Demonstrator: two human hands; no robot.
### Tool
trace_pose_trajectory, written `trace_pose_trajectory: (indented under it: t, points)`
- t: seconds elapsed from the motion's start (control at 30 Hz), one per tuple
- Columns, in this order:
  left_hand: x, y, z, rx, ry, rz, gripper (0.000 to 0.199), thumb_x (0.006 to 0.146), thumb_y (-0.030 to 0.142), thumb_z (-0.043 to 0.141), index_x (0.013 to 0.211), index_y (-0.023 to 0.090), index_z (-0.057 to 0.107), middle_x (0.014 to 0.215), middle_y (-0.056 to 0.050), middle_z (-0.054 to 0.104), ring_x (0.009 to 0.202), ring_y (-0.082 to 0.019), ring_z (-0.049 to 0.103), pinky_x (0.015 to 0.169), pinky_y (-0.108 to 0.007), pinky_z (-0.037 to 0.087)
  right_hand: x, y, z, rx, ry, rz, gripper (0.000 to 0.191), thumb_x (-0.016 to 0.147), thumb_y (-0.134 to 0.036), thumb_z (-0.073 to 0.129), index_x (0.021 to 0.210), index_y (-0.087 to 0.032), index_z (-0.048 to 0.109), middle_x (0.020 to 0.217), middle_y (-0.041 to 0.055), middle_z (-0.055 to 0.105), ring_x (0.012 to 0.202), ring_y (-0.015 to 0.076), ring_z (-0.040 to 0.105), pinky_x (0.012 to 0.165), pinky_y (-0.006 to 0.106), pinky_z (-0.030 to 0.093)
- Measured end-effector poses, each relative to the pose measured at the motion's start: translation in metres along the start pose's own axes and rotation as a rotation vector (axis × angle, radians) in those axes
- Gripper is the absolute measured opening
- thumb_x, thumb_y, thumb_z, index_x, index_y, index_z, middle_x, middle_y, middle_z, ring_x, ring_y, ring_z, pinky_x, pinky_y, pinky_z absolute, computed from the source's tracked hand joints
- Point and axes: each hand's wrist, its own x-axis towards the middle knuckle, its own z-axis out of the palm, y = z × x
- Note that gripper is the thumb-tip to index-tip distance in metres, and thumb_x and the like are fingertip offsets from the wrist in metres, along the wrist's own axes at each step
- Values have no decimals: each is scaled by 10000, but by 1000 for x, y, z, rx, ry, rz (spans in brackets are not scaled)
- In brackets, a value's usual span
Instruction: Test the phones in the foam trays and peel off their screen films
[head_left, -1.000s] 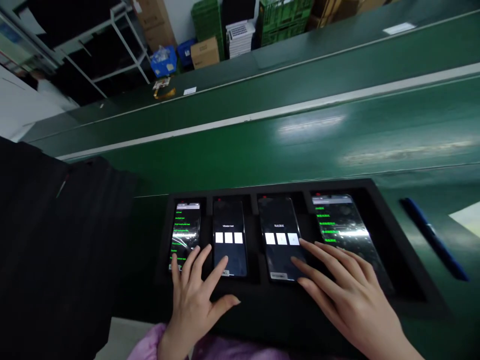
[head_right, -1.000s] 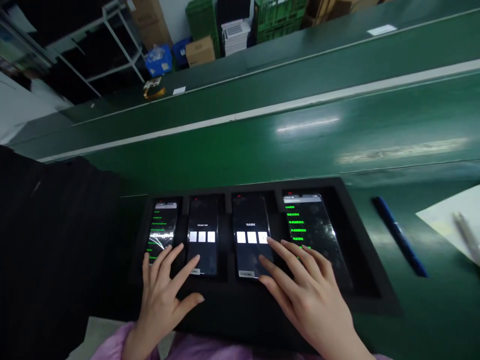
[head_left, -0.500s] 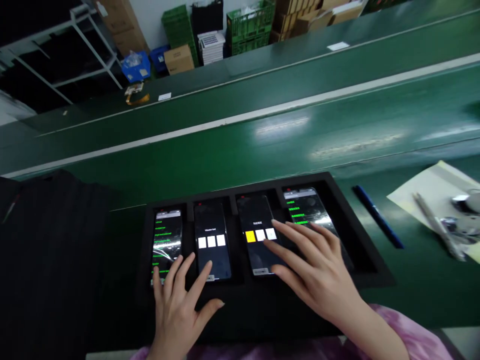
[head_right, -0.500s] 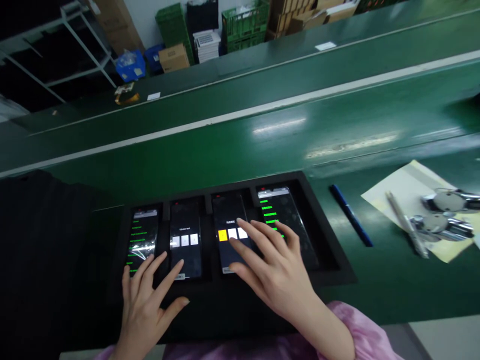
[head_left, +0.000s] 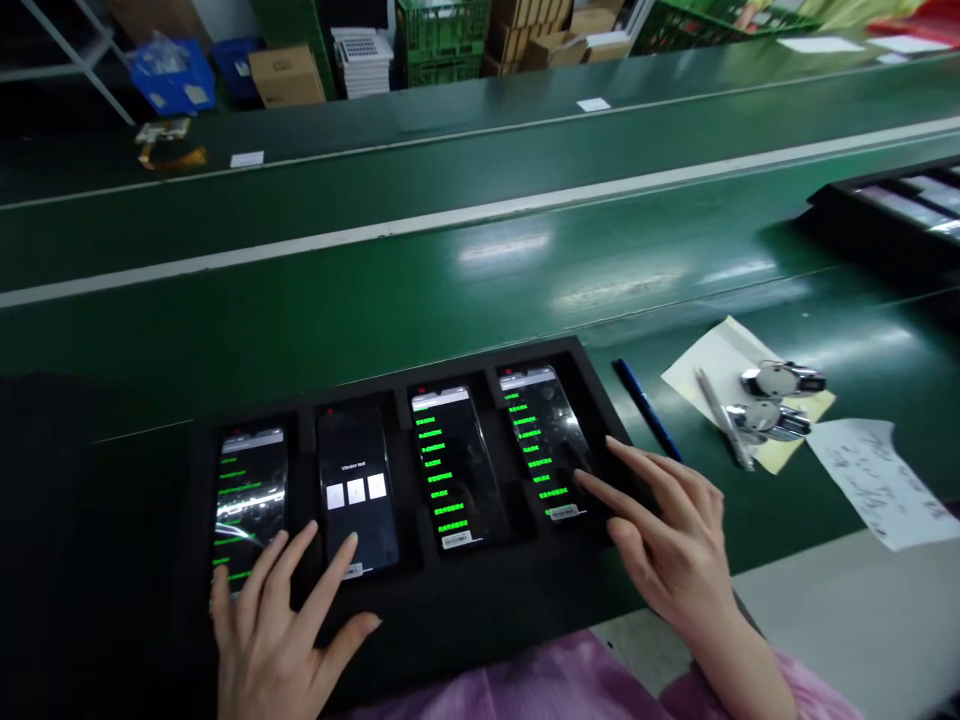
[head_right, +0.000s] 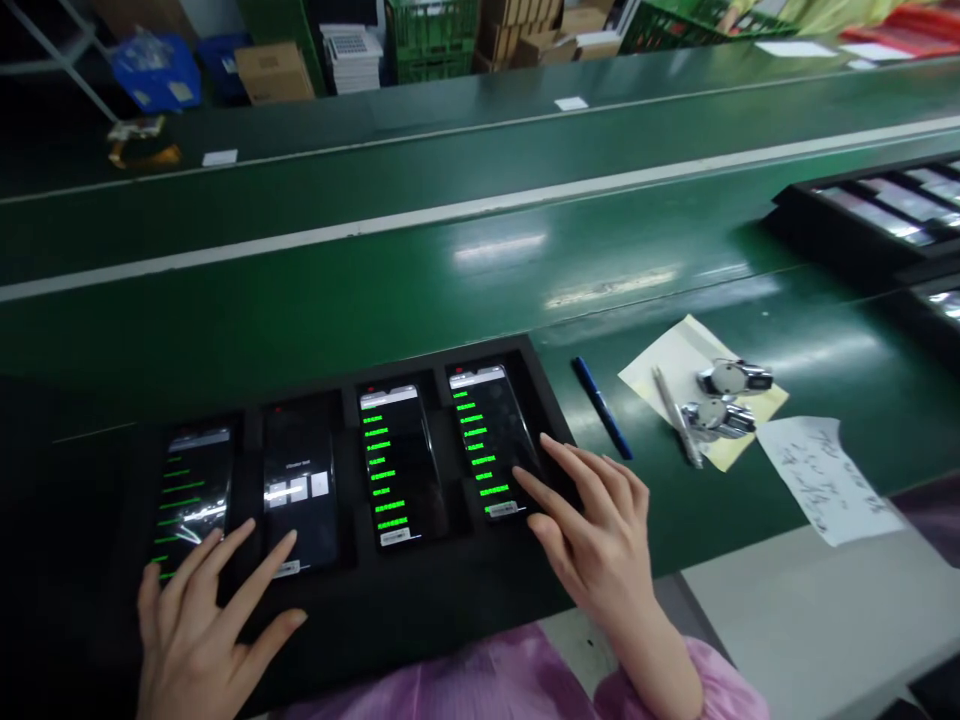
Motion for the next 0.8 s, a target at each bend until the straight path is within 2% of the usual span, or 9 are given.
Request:
trace_pose_trajectory:
  t: [0.07,0.13,0.3,0.43,0.6,0.7,0.8]
  points:
    - [1,1,-1,1,-13,-7,396,1023,455,616,1344,264,746,1495,-162,574,1417,-371,479,1315,-685,111,2,-5,-1,76,89,28,299,1098,-215,465,1230,-191,732,1393,172,652,1210,344,632,974,522,476]
    - [2,3,-2,-2,-19,-16,391,1028,453,616,1345,264,745,1496,-159,573,1426,-367,473,1319,-678,116,6,-12,0,154,115,25,293,1085,-196,469,1204,-186,737,1340,158,677,1177,323,645,957,497,498]
    - [3,4,-6,-6,-19,-24,421,1030,501,614,1388,306,719,1499,-136,581,1433,-353,478,1334,-652,101,23,-41,15,292,-16,-131,320,1117,-298,467,1204,-184,754,1342,154,690,1202,303,643,999,505,503]
    - [11,2,-9,-34,-68,-80,512,1037,583,565,1457,307,662,1549,-129,552,1479,-358,447,1338,-634,100,34,-61,28,297,-91,-211,383,1136,-411,462,1236,-197,763,1378,146,695,1242,288,626,1052,505,467]
    - [31,3,-6,21,-82,-216,601,1028,666,530,1531,341,582,1587,-142,519,1497,-418,424,1278,-761,85,38,-67,36,278,-85,-189,327,1128,-377,501,1288,-208,732,1417,144,679,1278,295,609,1072,501,427]
    - [30,2,-5,-28,-4,-267,671,1021,684,532,1567,296,523,1568,-169,525,1486,-412,454,1282,-743,129,38,-70,36,177,-104,-130,360,1128,-414,491,1330,-211,710,1467,159,648,1307,339,585,1101,552,381]
    - [13,-10,-9,-88,122,-325,718,1025,656,552,1602,241,451,1495,-179,581,1435,-369,528,1307,-672,185,39,-72,34,159,-62,-110,321,1121,-381,509,1298,-207,712,1474,174,630,1293,367,582,1096,579,371]
